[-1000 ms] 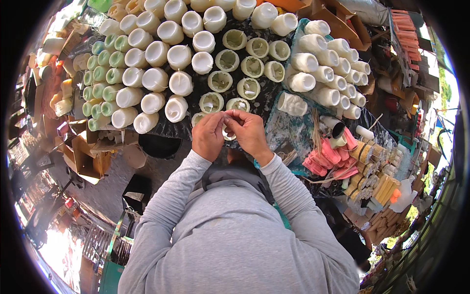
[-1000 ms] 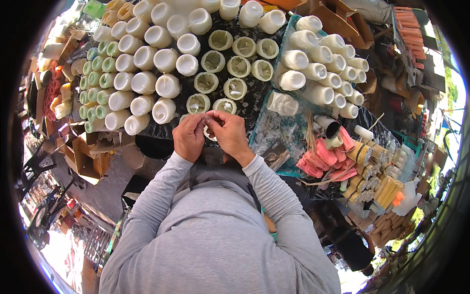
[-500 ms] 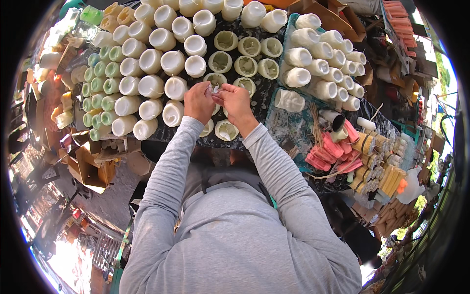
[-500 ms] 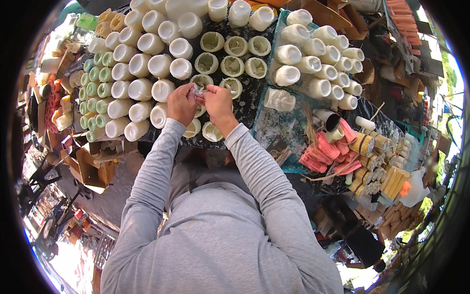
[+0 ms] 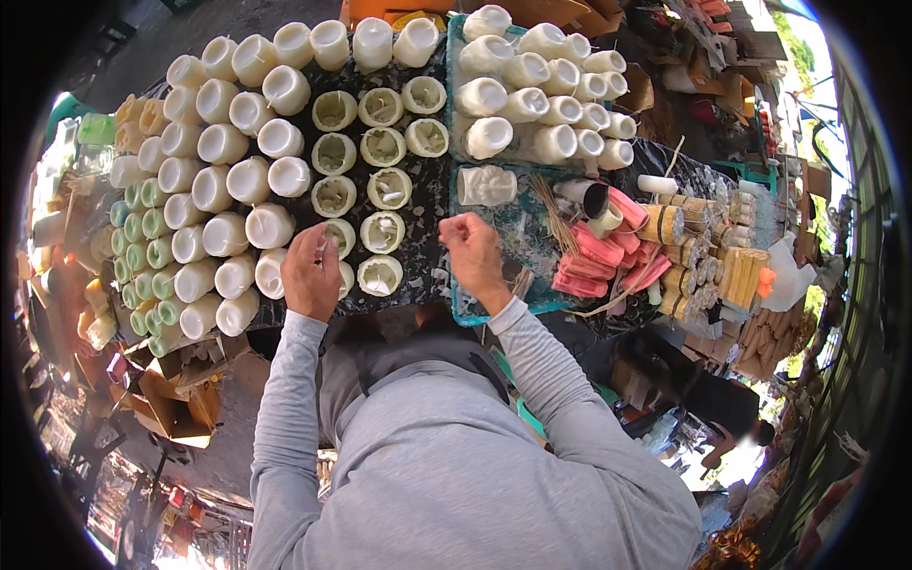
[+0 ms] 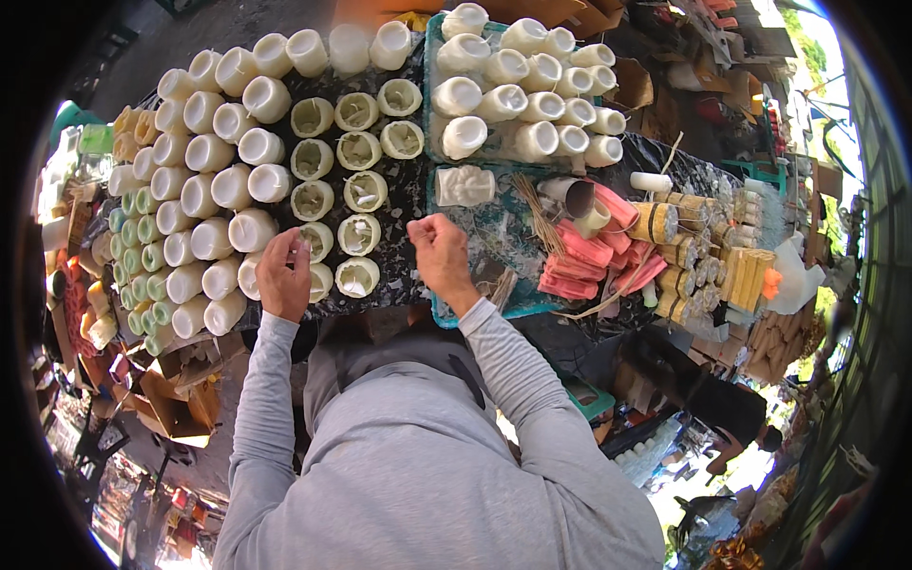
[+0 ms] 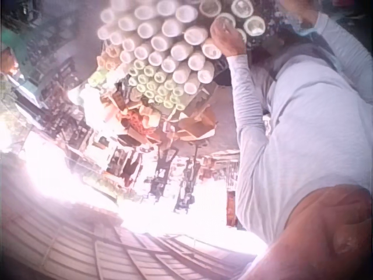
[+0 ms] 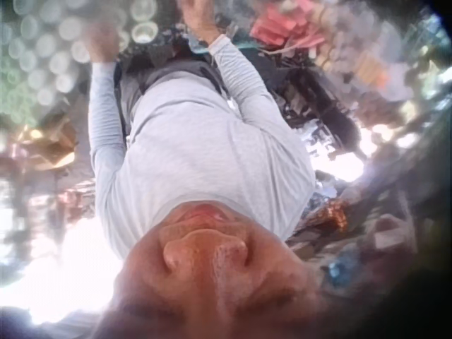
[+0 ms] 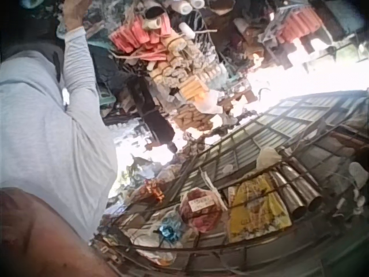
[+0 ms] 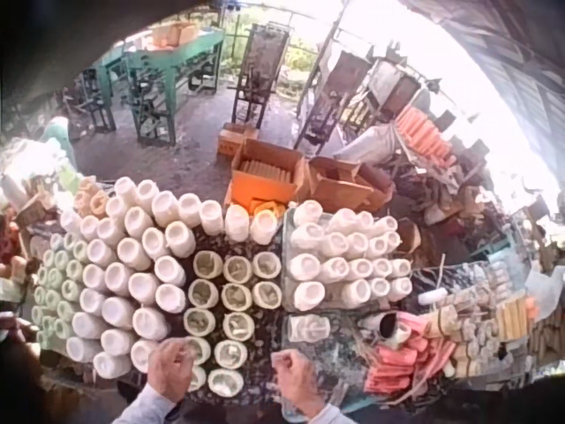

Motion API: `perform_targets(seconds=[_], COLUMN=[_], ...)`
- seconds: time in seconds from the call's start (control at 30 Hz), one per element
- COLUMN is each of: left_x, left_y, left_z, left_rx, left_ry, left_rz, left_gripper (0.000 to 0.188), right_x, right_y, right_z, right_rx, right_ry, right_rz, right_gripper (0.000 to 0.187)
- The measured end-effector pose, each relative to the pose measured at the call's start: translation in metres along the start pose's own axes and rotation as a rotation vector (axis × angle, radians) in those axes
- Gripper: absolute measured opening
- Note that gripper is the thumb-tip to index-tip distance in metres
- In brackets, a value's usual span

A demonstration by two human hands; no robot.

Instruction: The person repeatedly picks up small white cylindrical candle bodies and wicks, then inserts the wicks into the candle bodies. The person handles the items one at a time and places the assembled candles back on the table among many others.

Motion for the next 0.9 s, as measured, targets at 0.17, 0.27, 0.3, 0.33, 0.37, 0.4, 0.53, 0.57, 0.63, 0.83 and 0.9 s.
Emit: perform_targets(seconds=[0.17, 0.27, 0.3, 0.33, 0.37, 0.4, 0.53, 0.57, 0.63, 0.83, 0.9], left_x=[-0.035, -0.057, -0.069, -0.077, -0.084, -0.091, -0.107, -0.110, -0.116, -0.119, -0.115], left_y=[0.024, 0.057, 0.068, 0.081, 0.094, 0.106, 0.145, 0.153, 0.165, 0.179, 0.181], left_z=[0.027, 0.043, 0.046, 0.049, 0.053, 0.057, 0.076, 0.082, 0.092, 0.122, 0.128], left_rx=[0.160, 0.287, 0.272, 0.310, 0.342, 0.374, 0.554, 0.589, 0.630, 0.710, 0.719], left_ry=[0.038, 0.002, 0.123, 0.155, 0.188, 0.219, 0.238, 0.227, 0.222, 0.187, 0.159], left_rz=[0.011, 0.070, 0.044, 0.030, 0.032, 0.031, -0.051, -0.066, -0.091, -0.169, -0.199], left_gripper=[0.026, 0.027, 0.028, 0.028, 0.028, 0.028, 0.031, 0.032, 0.031, 0.033, 0.032], right_x=[-0.045, -0.073, -0.082, -0.088, -0.093, -0.097, -0.098, -0.098, -0.085, -0.088, -0.079], right_y=[-0.090, -0.114, -0.119, -0.122, -0.124, -0.124, -0.131, -0.133, -0.139, -0.141, -0.145], right_z=[-0.001, 0.008, 0.009, 0.010, 0.010, 0.008, -0.012, -0.022, -0.037, -0.050, -0.047], right_rx=[-0.094, -0.138, -0.128, -0.118, -0.107, -0.094, -0.197, -0.204, -0.287, -0.130, -0.256], right_ry=[0.038, 0.068, 0.085, 0.043, 0.020, -0.003, -0.055, -0.024, -0.174, -0.154, -0.383], right_rz=[0.229, 0.295, 0.268, 0.284, 0.310, 0.335, 0.261, 0.206, 0.208, 0.282, 0.213], right_gripper=[0.030, 0.030, 0.030, 0.029, 0.029, 0.028, 0.027, 0.029, 0.031, 0.036, 0.034])
Point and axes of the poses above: each hand's wrist, its own z-axis away from the middle knuckle, its own y-axis out of the palm, x = y × z, the point moved 5 cm from there along -z, towards the middle knuckle, and after that the axes turned 2 degrees about -x, right-handed, at the moved point
